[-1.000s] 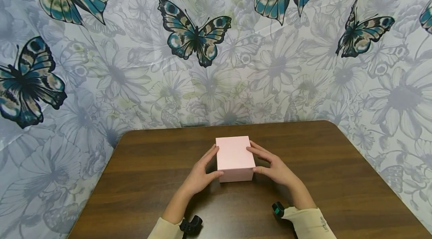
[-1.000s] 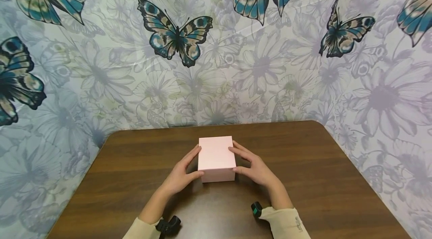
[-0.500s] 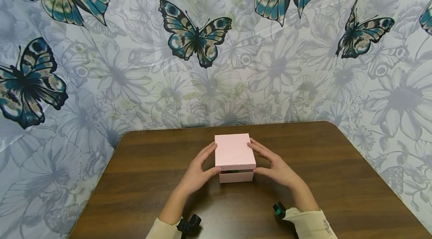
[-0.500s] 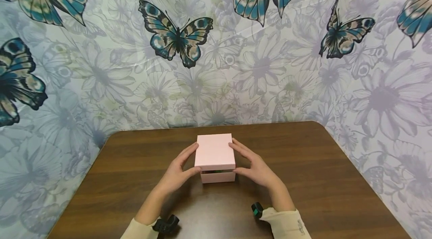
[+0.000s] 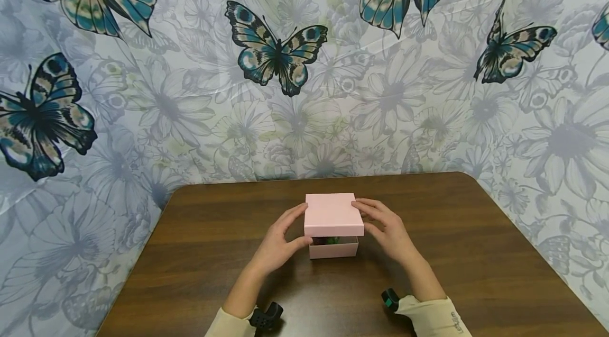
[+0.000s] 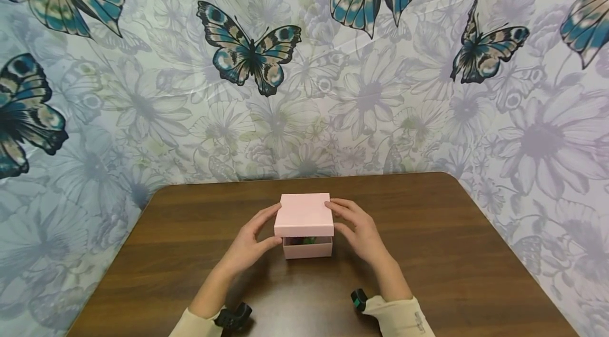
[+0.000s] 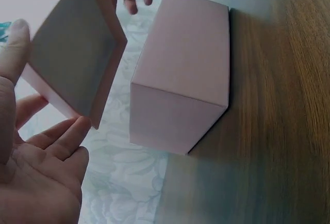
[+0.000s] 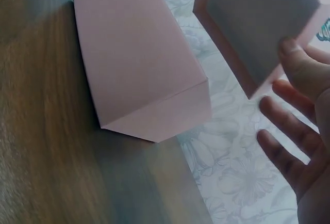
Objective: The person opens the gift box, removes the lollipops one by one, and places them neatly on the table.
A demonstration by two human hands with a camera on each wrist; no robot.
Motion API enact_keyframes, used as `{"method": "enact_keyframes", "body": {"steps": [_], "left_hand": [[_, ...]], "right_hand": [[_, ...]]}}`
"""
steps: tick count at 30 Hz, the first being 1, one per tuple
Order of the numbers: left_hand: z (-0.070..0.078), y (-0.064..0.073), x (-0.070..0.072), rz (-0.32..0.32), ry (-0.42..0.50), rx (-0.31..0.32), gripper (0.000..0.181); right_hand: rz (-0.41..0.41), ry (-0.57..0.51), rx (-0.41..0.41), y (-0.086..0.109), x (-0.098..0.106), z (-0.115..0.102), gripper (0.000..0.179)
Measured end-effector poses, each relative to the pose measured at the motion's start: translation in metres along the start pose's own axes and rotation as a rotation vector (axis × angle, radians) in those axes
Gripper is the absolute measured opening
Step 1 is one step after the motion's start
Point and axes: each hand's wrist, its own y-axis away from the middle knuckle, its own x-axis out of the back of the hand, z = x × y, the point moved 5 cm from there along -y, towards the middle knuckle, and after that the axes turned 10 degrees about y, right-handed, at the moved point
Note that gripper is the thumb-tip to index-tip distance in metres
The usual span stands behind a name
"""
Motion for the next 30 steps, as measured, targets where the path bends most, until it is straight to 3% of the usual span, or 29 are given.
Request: {"method": "enact_keyframes", "body": {"steps": [5, 17, 25, 30], "left_hand": [[0.002, -0.001, 0.0, 0.004, -0.054, -0.008, 0.071], [0.011, -0.001, 0.003, 0.111, -0.078, -0.113, 0.061], [0.015, -0.002, 0.0, 0.096, -0.048, -0.191, 0.058], [0.016, -0.001, 0.002, 0.156, -0.026, -0.21, 0.053]], "right_hand": [[0.051, 0.082, -0.004, 0.0, 0.0, -0.001, 0.057], [0.138, -0.002, 0.0, -0.002, 0.002, -0.01, 0.047], [0.282, -0.04, 0.028, -0.002, 0.004, -0.018, 0.04], [0.299, -0.106, 0.005, -0.006, 0.01, -0.033, 0.033]]}}
